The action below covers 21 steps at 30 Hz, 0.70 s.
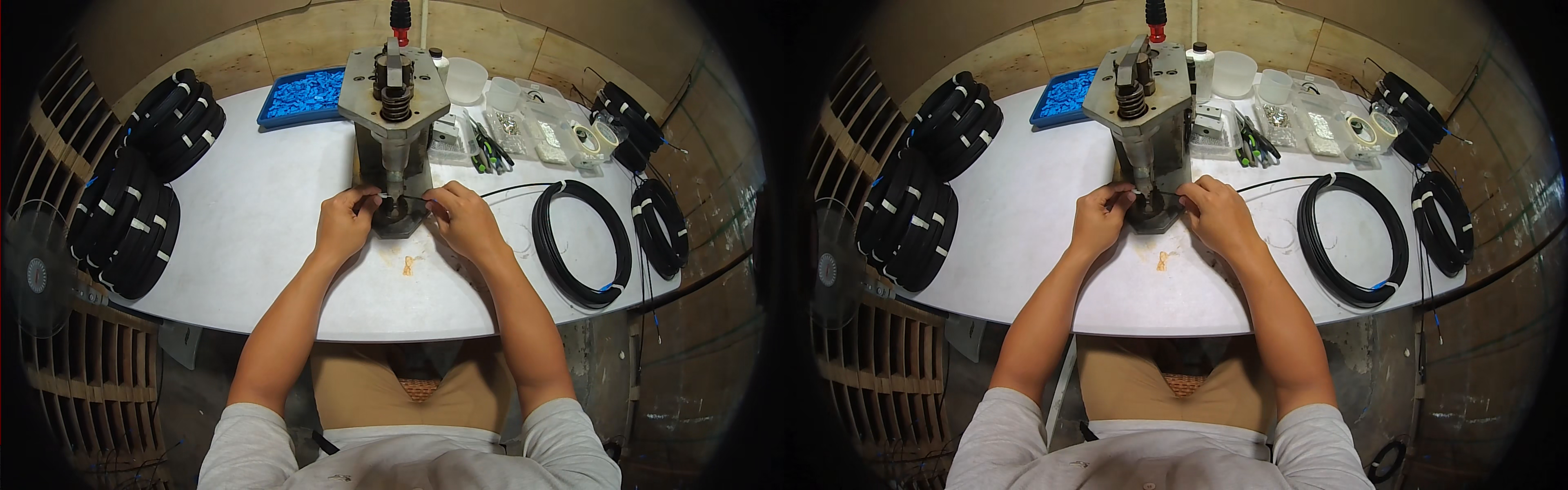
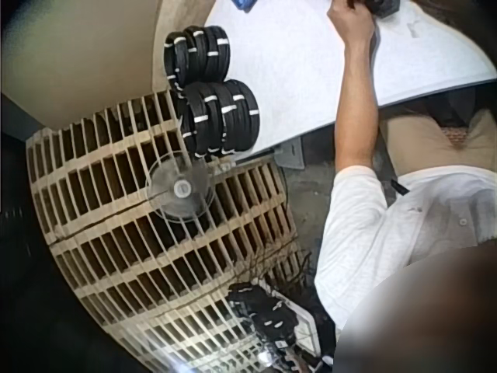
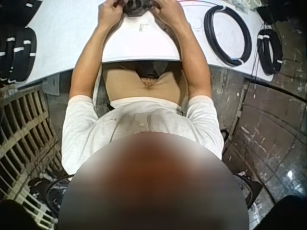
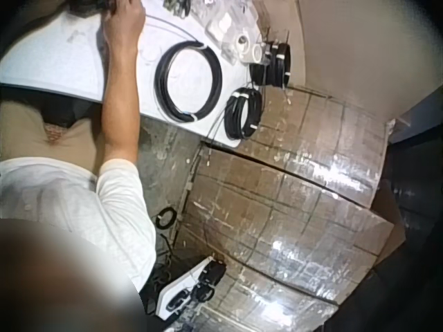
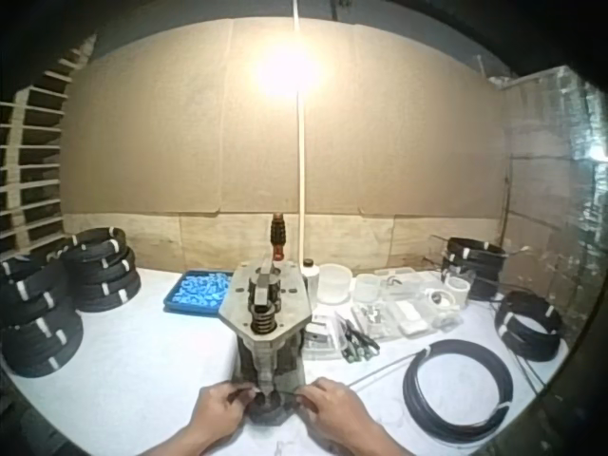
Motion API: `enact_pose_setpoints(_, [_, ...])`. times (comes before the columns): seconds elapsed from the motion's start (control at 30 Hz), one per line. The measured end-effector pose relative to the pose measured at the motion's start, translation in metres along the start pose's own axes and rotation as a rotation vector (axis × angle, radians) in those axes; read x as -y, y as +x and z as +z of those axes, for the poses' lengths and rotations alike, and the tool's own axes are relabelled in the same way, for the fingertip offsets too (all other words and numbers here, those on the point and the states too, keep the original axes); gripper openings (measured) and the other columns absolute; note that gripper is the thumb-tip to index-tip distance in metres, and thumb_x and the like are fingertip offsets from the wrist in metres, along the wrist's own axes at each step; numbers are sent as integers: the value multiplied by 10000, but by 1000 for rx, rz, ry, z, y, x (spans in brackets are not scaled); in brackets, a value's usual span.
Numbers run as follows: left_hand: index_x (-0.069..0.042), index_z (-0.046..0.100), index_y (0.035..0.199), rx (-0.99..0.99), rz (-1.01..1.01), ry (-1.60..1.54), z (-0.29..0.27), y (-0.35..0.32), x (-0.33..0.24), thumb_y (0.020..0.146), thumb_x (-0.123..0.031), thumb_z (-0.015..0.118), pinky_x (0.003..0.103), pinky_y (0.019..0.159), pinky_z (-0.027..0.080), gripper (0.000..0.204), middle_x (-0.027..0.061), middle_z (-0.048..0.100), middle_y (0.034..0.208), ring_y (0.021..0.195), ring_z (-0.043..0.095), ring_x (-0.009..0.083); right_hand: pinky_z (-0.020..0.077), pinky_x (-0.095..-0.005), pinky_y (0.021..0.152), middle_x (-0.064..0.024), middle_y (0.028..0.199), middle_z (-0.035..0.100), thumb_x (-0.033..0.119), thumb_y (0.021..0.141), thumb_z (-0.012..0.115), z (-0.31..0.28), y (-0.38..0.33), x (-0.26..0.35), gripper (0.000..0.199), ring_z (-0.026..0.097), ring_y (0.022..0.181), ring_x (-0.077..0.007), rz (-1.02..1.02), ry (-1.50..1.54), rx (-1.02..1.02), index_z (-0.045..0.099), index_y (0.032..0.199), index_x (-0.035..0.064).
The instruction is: Assembling and crimping connectors onto a wire harness at a workbench.
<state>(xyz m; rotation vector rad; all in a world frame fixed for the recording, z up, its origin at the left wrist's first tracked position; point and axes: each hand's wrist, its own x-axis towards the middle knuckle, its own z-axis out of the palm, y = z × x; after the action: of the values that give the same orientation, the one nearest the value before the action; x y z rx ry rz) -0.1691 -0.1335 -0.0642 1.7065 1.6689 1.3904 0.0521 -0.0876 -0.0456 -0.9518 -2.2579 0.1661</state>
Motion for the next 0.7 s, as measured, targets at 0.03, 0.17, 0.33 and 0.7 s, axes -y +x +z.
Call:
enact_pose_setpoints(0.03, [3,721,1032,0,1,5,0,0,0,891,-121,671,275,661,504,195,129,719,795,687,649,148,515,-402,688,-114,871,627,45,831,676,0,0,0,142,628,773,-324,0,-3,0,673,971,70])
enact_pose_setpoints(0.17, [1,720,1034,-12,5,8,1,0,2,893,-115,665,276,670,510,191,129,721,800,703,664,152,512,-420,708,-125,829,626,80,824,681,1,1,1,101,626,782,-330,-6,14,-28,669,923,63])
enact_pose_setpoints(0.33, [0,718,1030,-54,51,7,4,0,5,897,-105,655,277,684,518,181,125,725,808,726,686,156,510,-411,721,-115,829,629,83,827,681,2,1,0,101,628,789,-324,-13,33,-83,675,926,67])
enact_pose_setpoints(0.7, [4,717,1022,-61,45,-11,4,0,3,896,-99,652,278,675,514,175,122,722,800,704,674,155,508,-412,736,-115,839,633,97,833,677,3,1,-1,98,627,796,-324,-5,19,-73,676,926,68])
